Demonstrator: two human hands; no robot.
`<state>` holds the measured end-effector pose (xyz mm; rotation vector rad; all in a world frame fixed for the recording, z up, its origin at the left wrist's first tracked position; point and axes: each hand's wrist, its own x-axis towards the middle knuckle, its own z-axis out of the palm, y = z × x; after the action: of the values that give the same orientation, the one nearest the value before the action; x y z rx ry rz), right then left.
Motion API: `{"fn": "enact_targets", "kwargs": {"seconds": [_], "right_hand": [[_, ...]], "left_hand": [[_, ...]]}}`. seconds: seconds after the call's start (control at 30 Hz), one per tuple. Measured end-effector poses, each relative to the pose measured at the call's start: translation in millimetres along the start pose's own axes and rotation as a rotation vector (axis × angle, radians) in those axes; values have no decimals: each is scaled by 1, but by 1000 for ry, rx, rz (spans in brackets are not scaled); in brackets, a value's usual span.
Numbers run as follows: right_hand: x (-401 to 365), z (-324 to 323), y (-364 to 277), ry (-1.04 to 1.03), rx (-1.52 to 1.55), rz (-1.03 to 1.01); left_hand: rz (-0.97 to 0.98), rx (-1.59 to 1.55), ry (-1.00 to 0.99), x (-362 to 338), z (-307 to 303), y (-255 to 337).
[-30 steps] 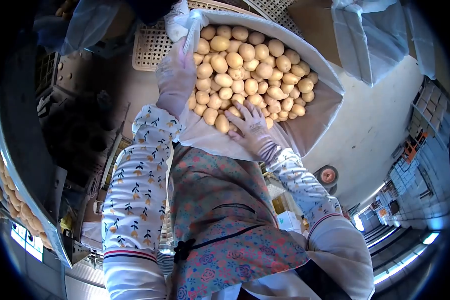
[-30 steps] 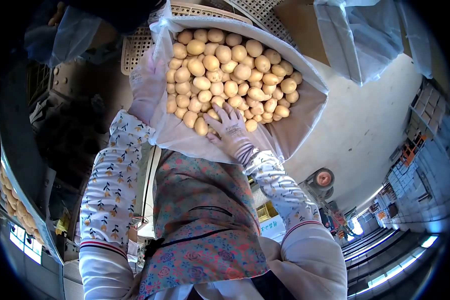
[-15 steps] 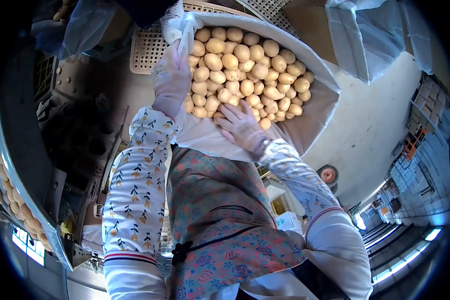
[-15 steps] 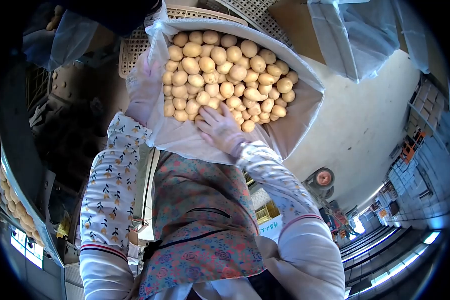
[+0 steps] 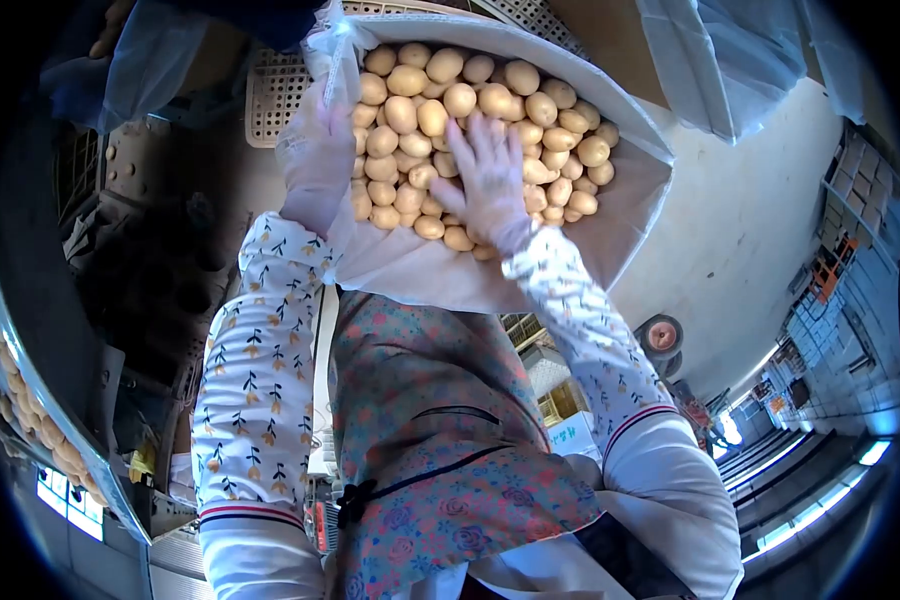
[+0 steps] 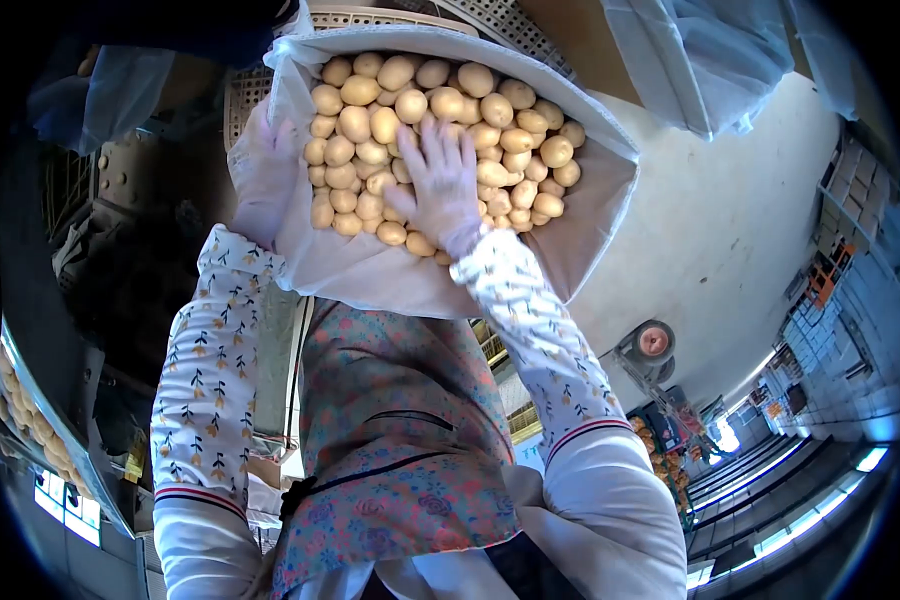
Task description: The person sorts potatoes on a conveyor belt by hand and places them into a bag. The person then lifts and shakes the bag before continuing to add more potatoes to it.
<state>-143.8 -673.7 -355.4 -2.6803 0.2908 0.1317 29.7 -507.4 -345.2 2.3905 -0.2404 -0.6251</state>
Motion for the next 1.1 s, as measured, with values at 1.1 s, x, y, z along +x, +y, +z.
{"fn": "enact_targets", "kwargs": {"seconds": [1.1], "right_hand": [[-55, -122, 184, 271, 111, 791]], "left_hand": [[17, 35, 74, -6, -5, 17]]}}
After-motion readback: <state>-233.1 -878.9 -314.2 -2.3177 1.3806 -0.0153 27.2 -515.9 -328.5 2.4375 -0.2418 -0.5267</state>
